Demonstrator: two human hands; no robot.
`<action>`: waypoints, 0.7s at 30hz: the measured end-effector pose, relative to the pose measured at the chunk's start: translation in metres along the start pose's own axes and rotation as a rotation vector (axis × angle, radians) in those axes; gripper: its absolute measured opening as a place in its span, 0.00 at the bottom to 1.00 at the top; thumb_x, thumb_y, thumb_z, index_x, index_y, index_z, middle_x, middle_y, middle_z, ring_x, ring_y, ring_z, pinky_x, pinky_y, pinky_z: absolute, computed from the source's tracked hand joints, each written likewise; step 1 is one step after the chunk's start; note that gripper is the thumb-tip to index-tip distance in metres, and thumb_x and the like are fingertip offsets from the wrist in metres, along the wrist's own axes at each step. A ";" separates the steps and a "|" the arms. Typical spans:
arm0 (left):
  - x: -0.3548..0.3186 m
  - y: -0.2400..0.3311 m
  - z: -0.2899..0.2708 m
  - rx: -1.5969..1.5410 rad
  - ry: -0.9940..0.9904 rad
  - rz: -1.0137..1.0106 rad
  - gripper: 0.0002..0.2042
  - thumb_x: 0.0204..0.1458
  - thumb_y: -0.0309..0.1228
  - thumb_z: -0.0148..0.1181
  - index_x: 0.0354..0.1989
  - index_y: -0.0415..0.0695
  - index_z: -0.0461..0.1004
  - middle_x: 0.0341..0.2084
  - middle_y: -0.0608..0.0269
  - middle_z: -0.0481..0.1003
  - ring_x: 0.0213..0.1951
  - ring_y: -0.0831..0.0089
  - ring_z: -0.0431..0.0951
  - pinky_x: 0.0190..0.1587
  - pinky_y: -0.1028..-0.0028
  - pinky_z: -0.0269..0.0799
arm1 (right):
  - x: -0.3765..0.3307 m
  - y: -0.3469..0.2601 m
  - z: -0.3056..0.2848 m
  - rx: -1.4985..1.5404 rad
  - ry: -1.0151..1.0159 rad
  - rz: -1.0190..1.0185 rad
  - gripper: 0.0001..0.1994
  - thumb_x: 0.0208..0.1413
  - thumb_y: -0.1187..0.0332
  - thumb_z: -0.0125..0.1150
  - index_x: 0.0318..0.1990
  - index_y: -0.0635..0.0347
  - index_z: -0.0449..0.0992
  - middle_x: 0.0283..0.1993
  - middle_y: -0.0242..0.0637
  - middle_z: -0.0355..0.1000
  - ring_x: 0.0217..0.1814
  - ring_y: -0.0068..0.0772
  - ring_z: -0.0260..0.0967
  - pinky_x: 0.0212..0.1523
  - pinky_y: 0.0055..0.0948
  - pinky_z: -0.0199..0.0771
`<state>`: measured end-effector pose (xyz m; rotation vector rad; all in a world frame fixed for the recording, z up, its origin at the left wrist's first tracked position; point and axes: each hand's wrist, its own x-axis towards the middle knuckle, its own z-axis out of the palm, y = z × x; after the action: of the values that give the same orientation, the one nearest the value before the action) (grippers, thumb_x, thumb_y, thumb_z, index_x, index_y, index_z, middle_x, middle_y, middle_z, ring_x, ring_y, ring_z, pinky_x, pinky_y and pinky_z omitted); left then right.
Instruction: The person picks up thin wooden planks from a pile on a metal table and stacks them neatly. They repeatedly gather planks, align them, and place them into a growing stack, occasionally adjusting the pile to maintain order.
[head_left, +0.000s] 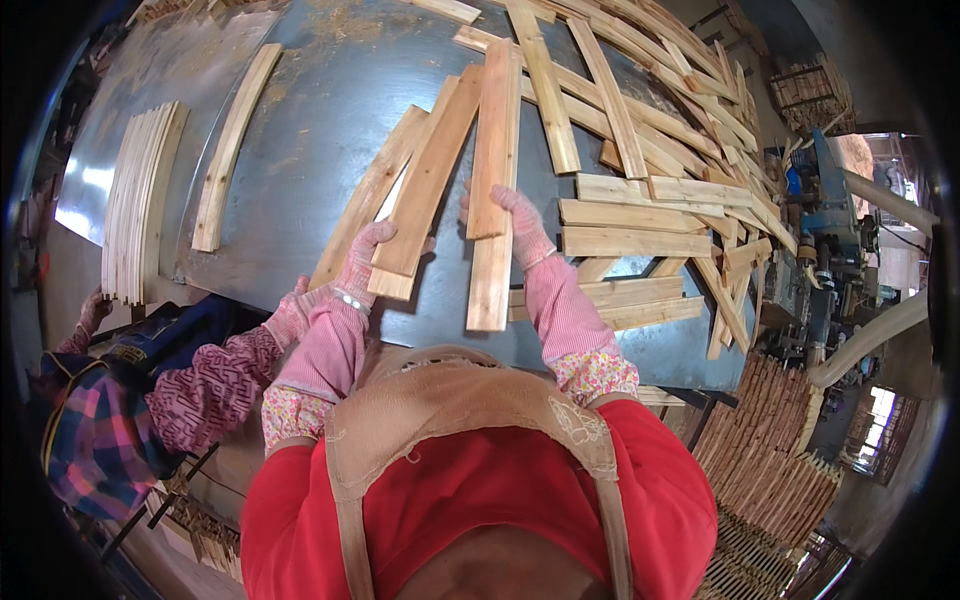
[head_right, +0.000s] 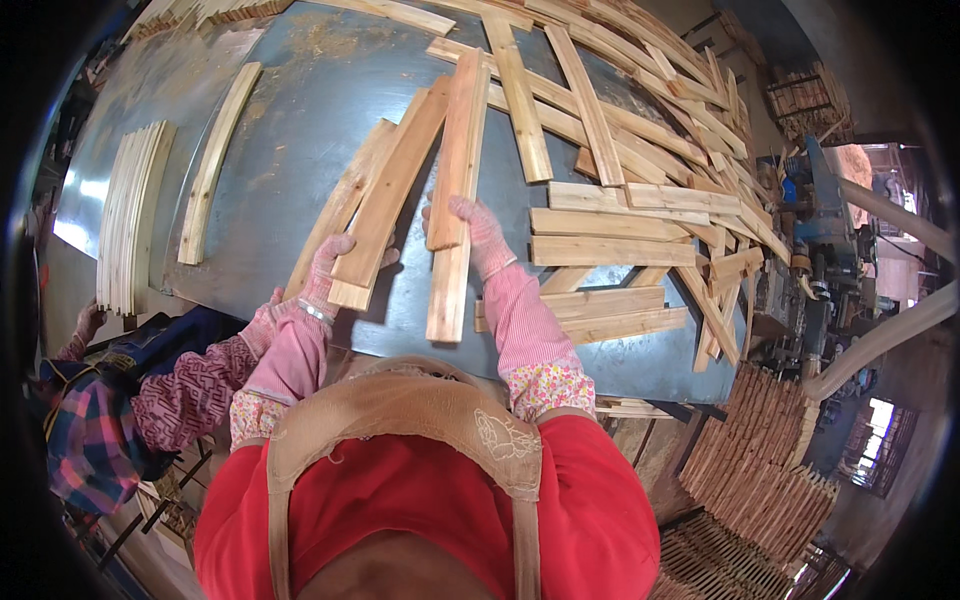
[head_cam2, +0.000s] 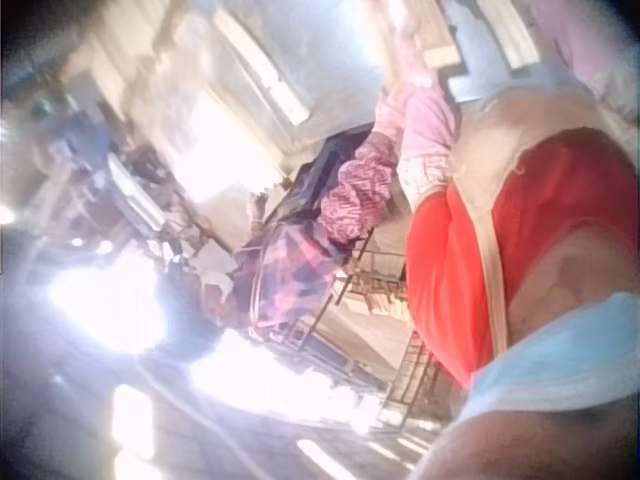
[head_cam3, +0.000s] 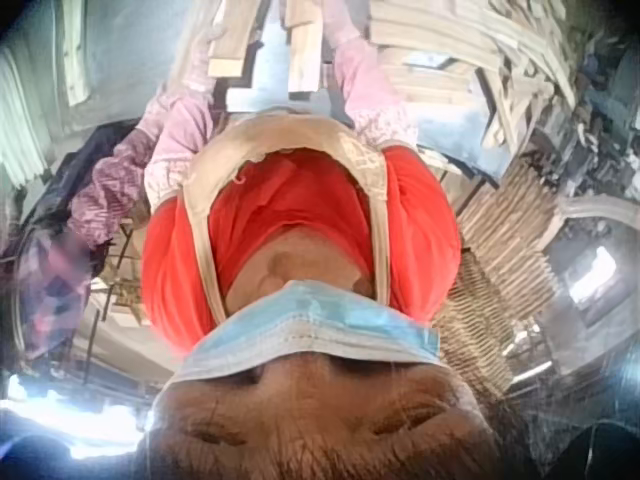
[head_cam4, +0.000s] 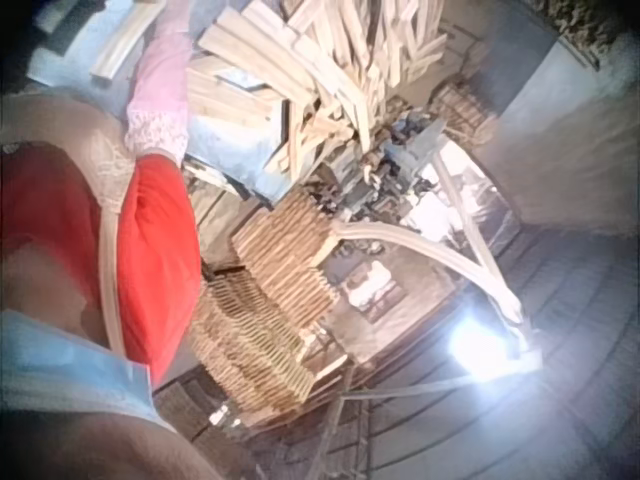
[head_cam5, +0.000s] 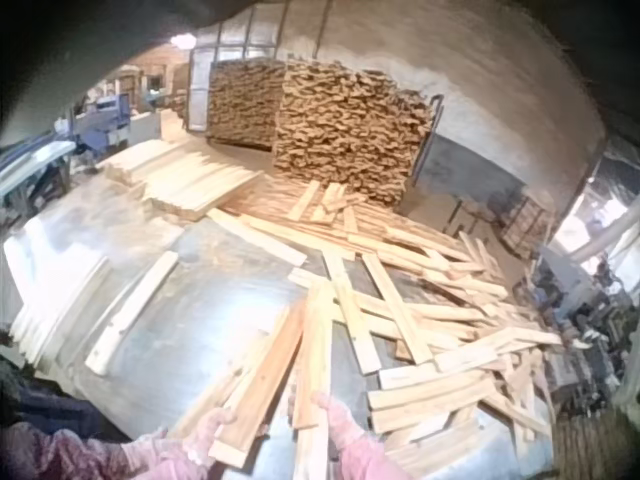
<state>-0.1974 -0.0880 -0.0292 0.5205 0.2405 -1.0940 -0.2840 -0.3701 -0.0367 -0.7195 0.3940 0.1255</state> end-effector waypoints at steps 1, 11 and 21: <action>-0.001 0.002 -0.003 -0.069 -0.001 -0.048 0.34 0.54 0.33 0.63 0.69 0.28 0.66 0.52 0.40 0.80 0.50 0.46 0.85 0.58 0.54 0.84 | 0.001 0.007 0.007 -0.152 0.073 -0.069 0.35 0.62 0.55 0.72 0.68 0.72 0.69 0.57 0.47 0.79 0.56 0.40 0.79 0.61 0.39 0.80; 0.023 0.019 -0.002 0.082 0.236 -0.126 0.29 0.61 0.41 0.61 0.64 0.32 0.73 0.49 0.46 0.84 0.52 0.53 0.84 0.59 0.56 0.81 | 0.034 0.073 0.044 -0.592 0.400 -0.173 0.34 0.66 0.62 0.71 0.73 0.67 0.63 0.63 0.42 0.75 0.62 0.32 0.72 0.67 0.32 0.72; 0.081 0.043 -0.044 -0.121 0.294 -0.171 0.30 0.62 0.47 0.64 0.64 0.33 0.73 0.49 0.42 0.83 0.44 0.51 0.87 0.49 0.52 0.87 | 0.069 0.047 0.070 -0.560 0.389 -0.109 0.29 0.68 0.61 0.67 0.69 0.70 0.68 0.58 0.43 0.77 0.58 0.31 0.72 0.63 0.31 0.73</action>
<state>-0.1200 -0.1132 -0.0894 0.5587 0.6143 -1.1580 -0.2103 -0.2900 -0.0452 -1.3248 0.7023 -0.0123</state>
